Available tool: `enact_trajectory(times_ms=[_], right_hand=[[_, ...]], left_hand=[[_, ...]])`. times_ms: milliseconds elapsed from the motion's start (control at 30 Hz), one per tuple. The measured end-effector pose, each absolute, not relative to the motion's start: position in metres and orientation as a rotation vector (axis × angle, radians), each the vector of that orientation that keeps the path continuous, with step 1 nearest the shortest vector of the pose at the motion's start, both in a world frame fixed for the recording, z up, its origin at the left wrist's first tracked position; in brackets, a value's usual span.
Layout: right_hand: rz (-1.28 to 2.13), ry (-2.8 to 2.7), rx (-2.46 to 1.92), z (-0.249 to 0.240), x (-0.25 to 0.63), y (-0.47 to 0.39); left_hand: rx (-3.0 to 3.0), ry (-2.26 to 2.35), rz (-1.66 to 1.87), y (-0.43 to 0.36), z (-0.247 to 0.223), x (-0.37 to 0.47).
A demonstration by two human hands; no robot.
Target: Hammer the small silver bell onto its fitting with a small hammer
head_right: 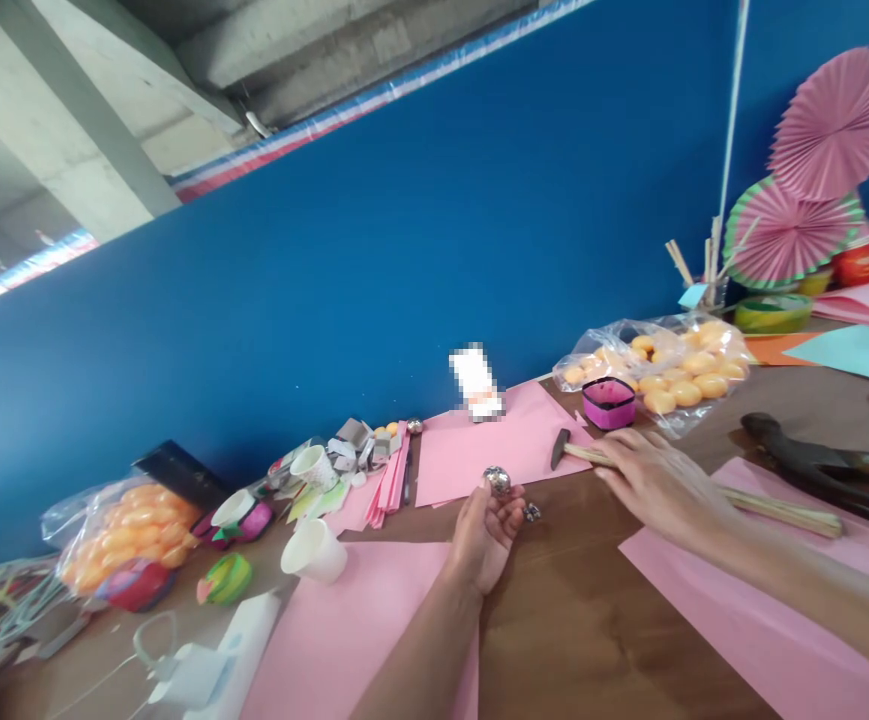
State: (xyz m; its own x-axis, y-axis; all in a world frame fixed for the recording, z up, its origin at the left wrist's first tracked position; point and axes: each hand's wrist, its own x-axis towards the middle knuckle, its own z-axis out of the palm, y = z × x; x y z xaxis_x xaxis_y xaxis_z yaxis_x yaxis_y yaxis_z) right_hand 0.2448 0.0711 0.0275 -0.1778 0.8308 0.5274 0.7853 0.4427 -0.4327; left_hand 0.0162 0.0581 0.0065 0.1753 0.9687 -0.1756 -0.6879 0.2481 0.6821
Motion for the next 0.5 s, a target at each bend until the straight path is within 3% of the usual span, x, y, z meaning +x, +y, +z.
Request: enact_trajectory(times_ms=[100, 300, 500], right_hand=[[0.048, -2.056, -1.32, 0.04, 0.214, 0.067], [0.363, -2.06, -1.135, 0.038, 0.159, 0.064], [0.307, -1.998, -1.053, 0.024, 0.152, 0.06]], left_hand=[[0.509, 0.669, 1.237, 0.058, 0.008, 0.016], [0.548, 0.598, 1.262, 0.053, 0.013, 0.015], [0.614, 0.646, 1.31, 0.05, 0.016, 0.018]])
